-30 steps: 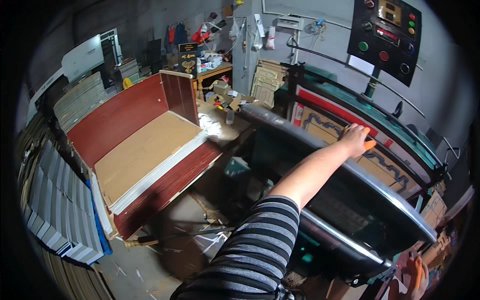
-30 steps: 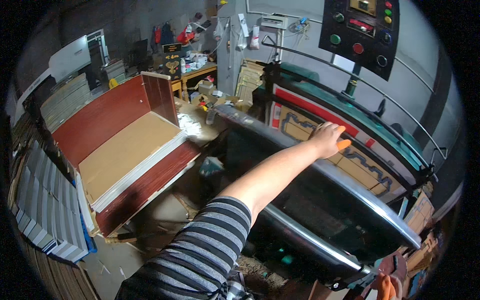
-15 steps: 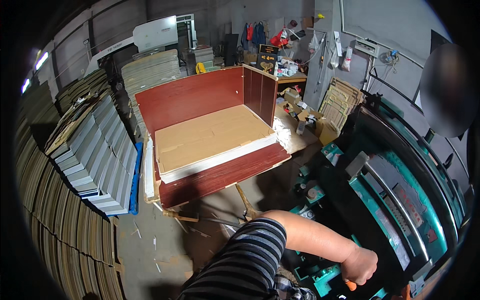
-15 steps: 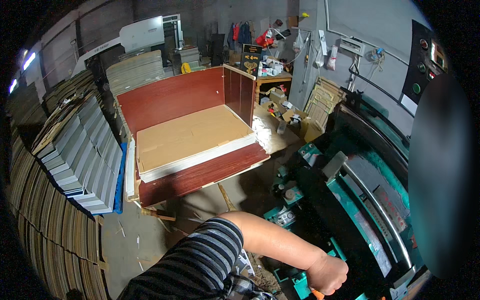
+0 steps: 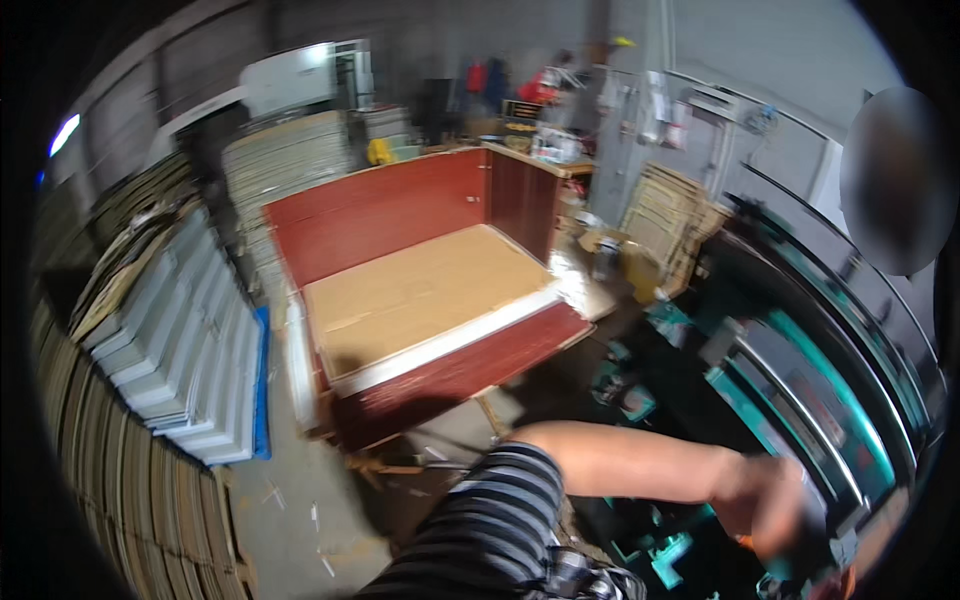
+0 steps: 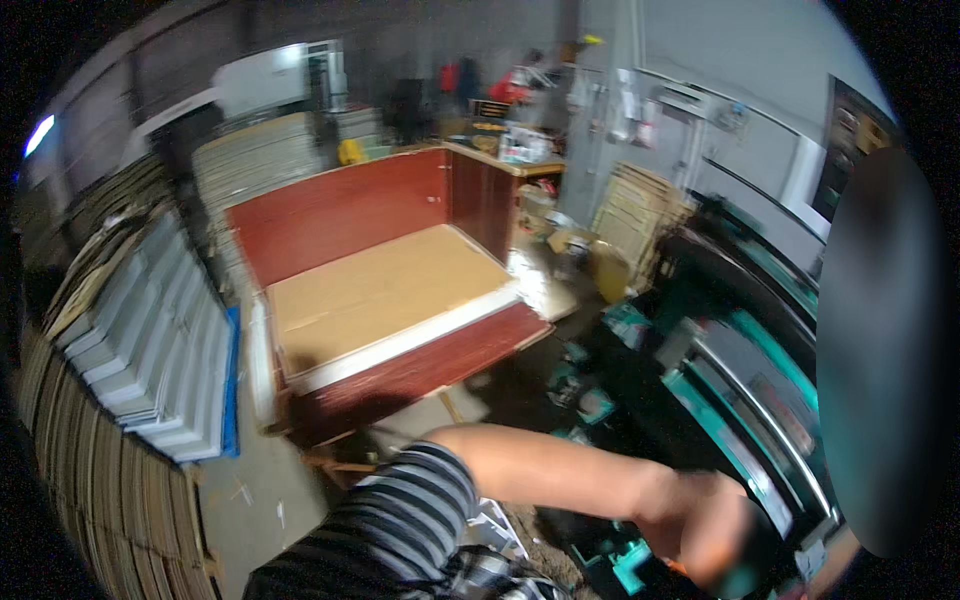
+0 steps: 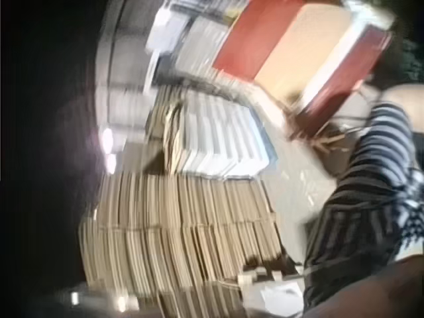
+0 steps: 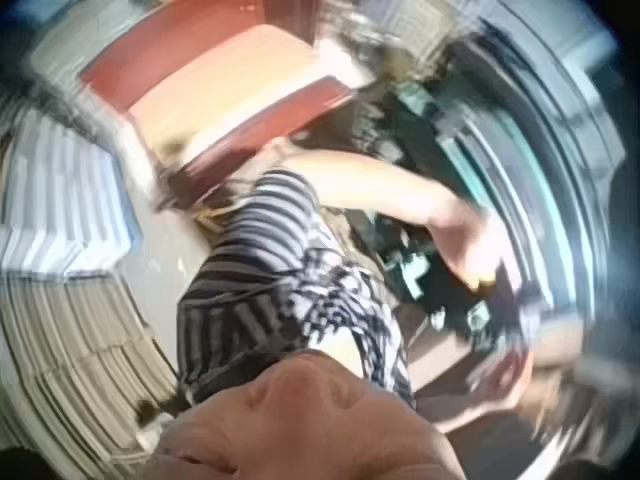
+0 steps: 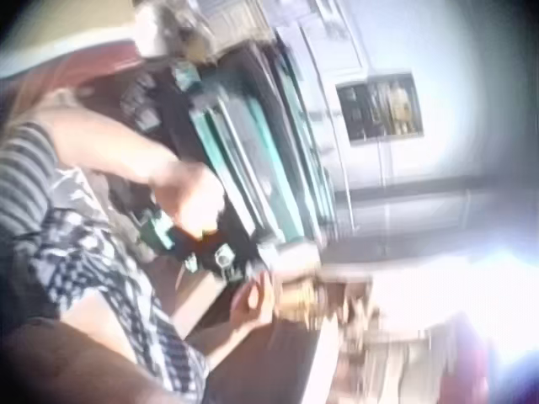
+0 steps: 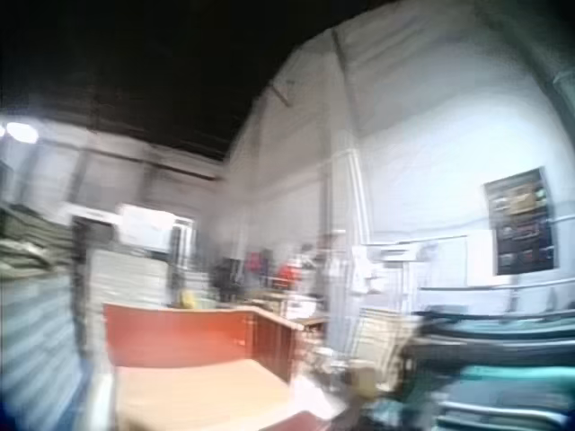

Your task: The person repeatedly picks up flat cardboard sheets from a stack, places them on a hydraulic guillotine cutter, aligns them, and cuts them one at a time. The cut pieces are set aside on a nearby surface. The process is repeated for multiple sheets throughout the clip.

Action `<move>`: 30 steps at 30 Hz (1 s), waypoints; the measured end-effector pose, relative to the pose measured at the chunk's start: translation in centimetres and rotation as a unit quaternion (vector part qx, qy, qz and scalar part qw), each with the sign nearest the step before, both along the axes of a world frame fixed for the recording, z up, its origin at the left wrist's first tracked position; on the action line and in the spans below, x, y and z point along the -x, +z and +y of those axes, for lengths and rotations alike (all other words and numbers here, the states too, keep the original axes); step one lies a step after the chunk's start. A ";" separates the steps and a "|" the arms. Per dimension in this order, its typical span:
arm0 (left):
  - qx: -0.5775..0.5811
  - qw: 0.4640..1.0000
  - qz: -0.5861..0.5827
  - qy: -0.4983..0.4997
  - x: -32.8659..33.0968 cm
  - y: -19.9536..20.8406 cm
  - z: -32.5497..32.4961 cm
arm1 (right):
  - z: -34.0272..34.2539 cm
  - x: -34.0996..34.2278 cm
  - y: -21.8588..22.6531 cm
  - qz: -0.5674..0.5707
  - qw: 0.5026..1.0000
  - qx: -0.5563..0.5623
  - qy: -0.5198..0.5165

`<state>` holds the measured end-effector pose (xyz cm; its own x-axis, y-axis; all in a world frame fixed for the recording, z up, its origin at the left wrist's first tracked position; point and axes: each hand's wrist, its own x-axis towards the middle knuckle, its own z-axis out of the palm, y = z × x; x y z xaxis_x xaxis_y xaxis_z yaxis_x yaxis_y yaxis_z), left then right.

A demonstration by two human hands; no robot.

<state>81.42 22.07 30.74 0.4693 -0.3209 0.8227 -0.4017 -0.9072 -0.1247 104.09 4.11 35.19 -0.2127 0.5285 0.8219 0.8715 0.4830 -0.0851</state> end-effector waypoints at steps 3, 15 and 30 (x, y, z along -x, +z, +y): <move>-0.098 0.986 -0.052 0.125 5.5 6.5 -2.3 | -1.7 1.5 0.1 0.063 0.990 0.041 -0.122; 0.095 0.906 -0.046 0.411 12.3 5.8 6.7 | -6.0 2.8 -0.1 0.055 0.985 -0.005 -0.166; 0.241 0.682 0.483 0.493 17.4 -16.4 3.4 | 6.6 -4.3 -19.8 -0.047 0.812 0.551 -0.185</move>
